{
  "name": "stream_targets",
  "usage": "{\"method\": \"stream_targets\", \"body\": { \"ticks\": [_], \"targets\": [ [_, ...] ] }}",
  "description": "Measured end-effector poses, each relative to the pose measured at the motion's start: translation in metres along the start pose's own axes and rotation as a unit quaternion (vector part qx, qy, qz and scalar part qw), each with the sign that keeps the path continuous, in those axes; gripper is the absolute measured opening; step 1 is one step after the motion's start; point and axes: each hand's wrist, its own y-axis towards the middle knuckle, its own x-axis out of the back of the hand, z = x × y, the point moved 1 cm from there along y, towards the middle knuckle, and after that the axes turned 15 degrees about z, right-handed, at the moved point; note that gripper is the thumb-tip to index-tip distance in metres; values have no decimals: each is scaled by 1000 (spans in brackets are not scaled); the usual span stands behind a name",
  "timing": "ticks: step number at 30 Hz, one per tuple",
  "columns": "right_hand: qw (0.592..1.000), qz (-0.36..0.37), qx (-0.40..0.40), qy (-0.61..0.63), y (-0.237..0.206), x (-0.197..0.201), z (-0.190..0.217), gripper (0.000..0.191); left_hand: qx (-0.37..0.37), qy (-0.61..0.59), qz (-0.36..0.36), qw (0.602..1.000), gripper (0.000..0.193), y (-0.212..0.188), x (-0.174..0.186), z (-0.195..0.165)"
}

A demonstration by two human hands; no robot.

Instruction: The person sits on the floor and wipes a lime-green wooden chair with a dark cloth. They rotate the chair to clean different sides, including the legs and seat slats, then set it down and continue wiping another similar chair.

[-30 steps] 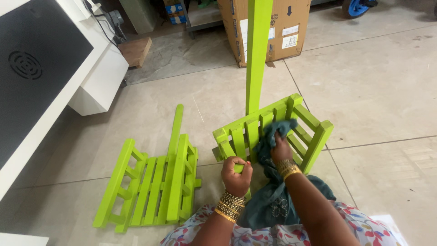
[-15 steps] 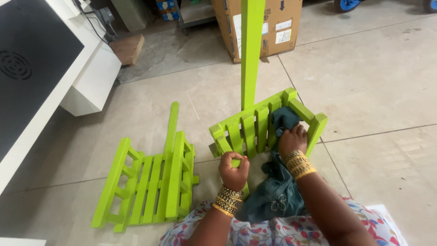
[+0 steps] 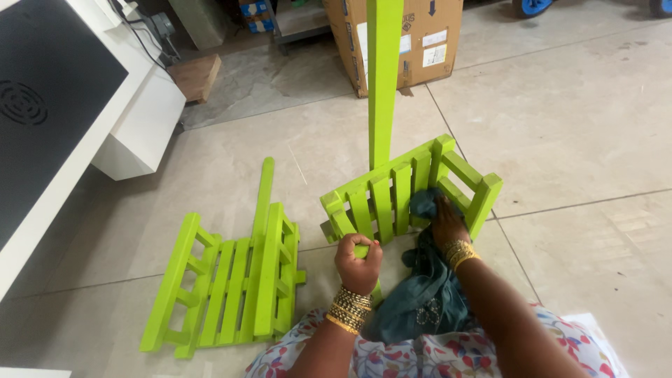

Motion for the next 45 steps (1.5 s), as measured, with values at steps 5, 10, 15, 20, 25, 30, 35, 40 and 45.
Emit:
{"method": "stream_targets", "body": {
  "ticks": [5,10,15,20,25,30,35,40,45],
  "targets": [
    [993,62,-37,97,-3,-12,12,57,3,10,2,1000,17,0,2,1],
    [944,264,-60,187,-39,-47,22,52,-6,13,5,1000,17,0,2,2],
    [915,277,-82,283,-53,-58,27,48,-6,3,-3,1000,17,1,0,2],
    [903,-56,-55,423,-26,9,15,63,-7,14,-5,1000,17,1,0,0],
    [868,-199,3,454,9,57,50,89,-5,3,0,1000,17,-1,1,-2],
    [931,-179,33,316,2,13,85,76,1,11,-9,1000,17,0,-1,-2],
    [937,179,-7,300,-39,-36,90,53,1,3,-3,1000,18,-2,1,-1],
    [827,-176,-81,528,-28,8,66,73,-16,25,-8,1000,17,0,0,0],
    [821,-268,0,504,13,48,56,84,0,23,-6,1000,18,-1,-2,0]
  ]
}}
